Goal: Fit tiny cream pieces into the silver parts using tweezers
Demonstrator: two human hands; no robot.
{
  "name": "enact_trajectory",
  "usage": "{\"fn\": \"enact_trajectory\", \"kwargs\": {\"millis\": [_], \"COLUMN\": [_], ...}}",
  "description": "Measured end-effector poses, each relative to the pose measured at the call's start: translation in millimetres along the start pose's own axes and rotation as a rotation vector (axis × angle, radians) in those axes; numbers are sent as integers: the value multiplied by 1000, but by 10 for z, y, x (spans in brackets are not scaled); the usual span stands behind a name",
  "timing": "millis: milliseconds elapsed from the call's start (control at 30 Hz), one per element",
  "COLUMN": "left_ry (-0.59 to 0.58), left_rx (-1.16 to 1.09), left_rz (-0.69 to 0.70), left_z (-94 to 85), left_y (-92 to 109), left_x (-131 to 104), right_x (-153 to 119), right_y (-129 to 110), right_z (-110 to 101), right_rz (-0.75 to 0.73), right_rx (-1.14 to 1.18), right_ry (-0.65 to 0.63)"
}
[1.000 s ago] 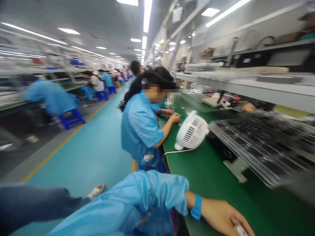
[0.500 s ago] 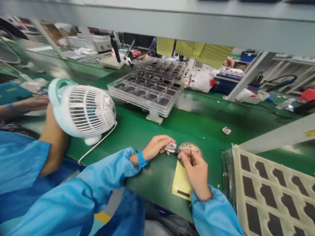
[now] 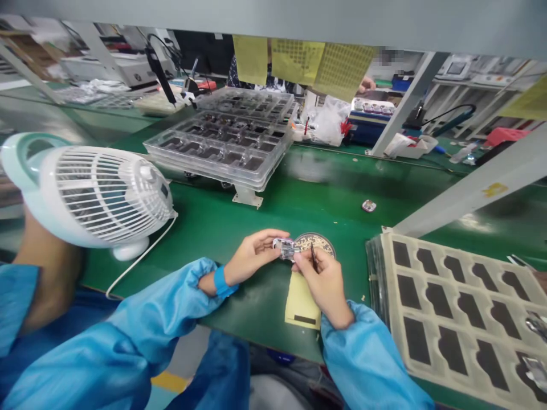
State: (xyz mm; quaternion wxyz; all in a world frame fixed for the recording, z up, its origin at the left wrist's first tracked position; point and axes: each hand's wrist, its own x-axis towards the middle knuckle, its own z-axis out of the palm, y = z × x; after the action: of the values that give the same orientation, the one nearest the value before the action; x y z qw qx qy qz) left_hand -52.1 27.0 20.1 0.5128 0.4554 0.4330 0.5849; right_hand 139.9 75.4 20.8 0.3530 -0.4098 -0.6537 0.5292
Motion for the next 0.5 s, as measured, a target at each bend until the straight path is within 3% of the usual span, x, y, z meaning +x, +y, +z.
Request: {"fn": "enact_trajectory", "kwargs": {"millis": [133,333,500], "left_ry": [18,-48,-51], "left_rx": [39,136,304], "left_rz": [-25,-52,-18], "left_z": [17,26,40], "left_y": [-6,7,25], "left_x": [7,-51,-101], "right_x": [-22,-3,5], "right_y": [-44,-71,-78], "right_z": [-4,-3,5], "right_rz": [-8,-45,-31], "right_rx": [73,-96,-114], "right_ry": [7,-54,-23]}}
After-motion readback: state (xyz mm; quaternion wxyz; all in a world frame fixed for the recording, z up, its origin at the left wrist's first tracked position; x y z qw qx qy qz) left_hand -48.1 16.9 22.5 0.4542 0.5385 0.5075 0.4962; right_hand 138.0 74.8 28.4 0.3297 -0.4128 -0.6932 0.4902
